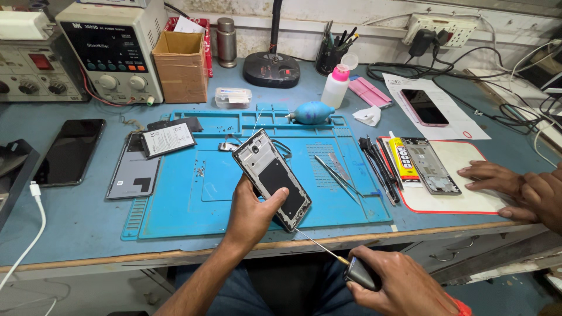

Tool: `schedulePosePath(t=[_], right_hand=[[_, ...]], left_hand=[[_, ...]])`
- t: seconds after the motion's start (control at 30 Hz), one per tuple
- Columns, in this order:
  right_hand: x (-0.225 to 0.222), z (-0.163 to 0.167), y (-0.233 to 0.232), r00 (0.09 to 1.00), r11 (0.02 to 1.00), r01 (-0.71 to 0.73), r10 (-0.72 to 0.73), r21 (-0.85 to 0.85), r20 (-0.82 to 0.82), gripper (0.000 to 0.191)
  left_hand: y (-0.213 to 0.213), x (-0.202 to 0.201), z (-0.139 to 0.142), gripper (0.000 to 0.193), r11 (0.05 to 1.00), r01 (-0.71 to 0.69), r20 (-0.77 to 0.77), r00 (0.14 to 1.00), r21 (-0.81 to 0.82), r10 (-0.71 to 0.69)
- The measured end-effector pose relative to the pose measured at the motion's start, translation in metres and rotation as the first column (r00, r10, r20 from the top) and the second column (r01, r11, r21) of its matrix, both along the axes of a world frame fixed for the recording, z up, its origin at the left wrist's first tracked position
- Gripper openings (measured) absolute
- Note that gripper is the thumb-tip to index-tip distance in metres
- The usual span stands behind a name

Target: The person holds a disassembled phone frame on a repair mat and runs a heated rework tool along its edges, rotating the frame to work around its perimeter. They lift and reposition the frame repeatedly while continuing to apply the tool along the edges.

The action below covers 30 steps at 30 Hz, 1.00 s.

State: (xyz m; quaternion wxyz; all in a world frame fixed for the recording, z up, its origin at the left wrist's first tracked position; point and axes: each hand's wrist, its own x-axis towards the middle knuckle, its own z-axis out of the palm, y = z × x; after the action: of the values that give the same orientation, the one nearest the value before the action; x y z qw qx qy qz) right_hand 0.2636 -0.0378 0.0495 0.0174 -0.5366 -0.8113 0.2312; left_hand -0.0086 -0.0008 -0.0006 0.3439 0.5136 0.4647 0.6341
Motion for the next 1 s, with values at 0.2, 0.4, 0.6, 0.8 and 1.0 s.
schedulePosePath(t=[0.2, 0.4, 0.6, 0.8, 1.0], right_hand=[[0.001, 0.0, 0.003, 1.0, 1.0, 0.0, 0.0, 0.029, -0.004, 0.059], [-0.003, 0.005, 0.002, 0.997, 0.999, 0.043, -0.044, 0.014, 0.064, 0.058], [-0.002, 0.009, 0.0, 0.999, 0.998, -0.032, 0.03, 0.06, 0.037, 0.057], [-0.005, 0.018, 0.002, 0.997, 0.999, 0.0, -0.003, 0.042, 0.074, 0.056], [-0.005, 0.026, 0.001, 0.993, 1.0, -0.02, 0.02, 0.002, 0.117, 0.05]], left_hand=[[0.0, 0.0, 0.001, 0.031, 1.0, 0.011, 0.024, 1.0, 0.013, -0.011], [-0.002, 0.0, 0.002, 0.032, 1.0, -0.013, -0.02, 1.0, -0.023, 0.012], [-0.002, 0.001, 0.001, 0.032, 1.0, -0.016, -0.018, 1.0, 0.008, 0.016], [-0.002, 0.001, 0.0, 0.034, 1.0, -0.001, -0.014, 1.0, -0.01, 0.001], [-0.002, 0.002, -0.003, 0.035, 1.0, -0.004, -0.026, 1.0, 0.016, 0.004]])
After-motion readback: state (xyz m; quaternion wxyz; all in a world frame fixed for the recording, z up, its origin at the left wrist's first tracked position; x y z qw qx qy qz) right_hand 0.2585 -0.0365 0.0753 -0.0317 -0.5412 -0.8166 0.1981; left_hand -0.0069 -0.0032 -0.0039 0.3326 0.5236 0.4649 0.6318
